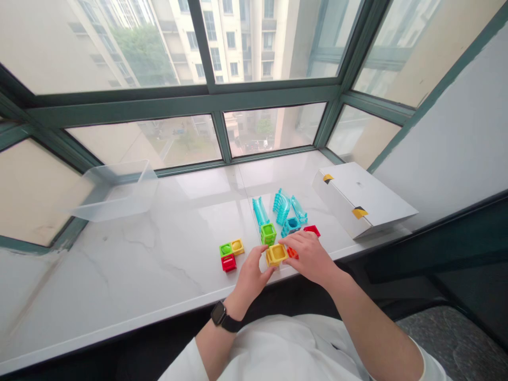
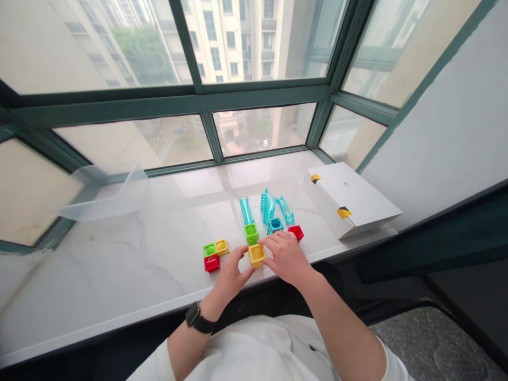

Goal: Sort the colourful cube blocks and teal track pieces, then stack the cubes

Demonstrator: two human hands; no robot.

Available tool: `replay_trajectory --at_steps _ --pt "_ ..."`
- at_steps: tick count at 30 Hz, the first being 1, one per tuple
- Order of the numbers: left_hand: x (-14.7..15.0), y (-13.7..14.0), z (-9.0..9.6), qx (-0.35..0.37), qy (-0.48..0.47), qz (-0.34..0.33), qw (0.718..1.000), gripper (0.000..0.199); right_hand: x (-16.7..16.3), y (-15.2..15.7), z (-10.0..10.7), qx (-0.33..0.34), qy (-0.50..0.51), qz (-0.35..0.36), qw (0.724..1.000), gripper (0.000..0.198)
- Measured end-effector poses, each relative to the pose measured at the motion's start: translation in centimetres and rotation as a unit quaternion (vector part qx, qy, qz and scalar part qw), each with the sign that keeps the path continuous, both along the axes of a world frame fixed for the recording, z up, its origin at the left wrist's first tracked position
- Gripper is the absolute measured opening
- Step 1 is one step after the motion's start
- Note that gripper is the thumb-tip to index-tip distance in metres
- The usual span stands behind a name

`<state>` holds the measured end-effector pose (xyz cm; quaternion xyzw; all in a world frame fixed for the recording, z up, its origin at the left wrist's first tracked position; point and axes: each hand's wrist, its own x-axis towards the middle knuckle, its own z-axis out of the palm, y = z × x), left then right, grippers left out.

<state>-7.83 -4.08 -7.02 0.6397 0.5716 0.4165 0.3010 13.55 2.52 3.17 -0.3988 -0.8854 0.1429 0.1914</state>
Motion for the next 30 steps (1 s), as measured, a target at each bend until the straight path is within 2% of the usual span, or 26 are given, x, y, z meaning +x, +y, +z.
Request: replay_trajectory --at_steps 10,18,30 --pt "0.3 0.4 -0.9 -0.001 -0.021 0.015 1.0 0.067 -1.7 0.2 -0.8 -0.017 -0.07 -0.032 0.997 0.034" --pt "0.2 0.5 -0.5 -0.02 -0.029 0.013 0.999 0.063 -1.6 0.6 -1.6 -0.01 -0.081 -0.035 0.996 0.032" --pt "0.4 0.4 -0.1 -0.011 -0.033 0.01 0.999 0.05 -1.4 1.0 -1.7 -0.004 -0.092 -0.023 0.995 0.032"
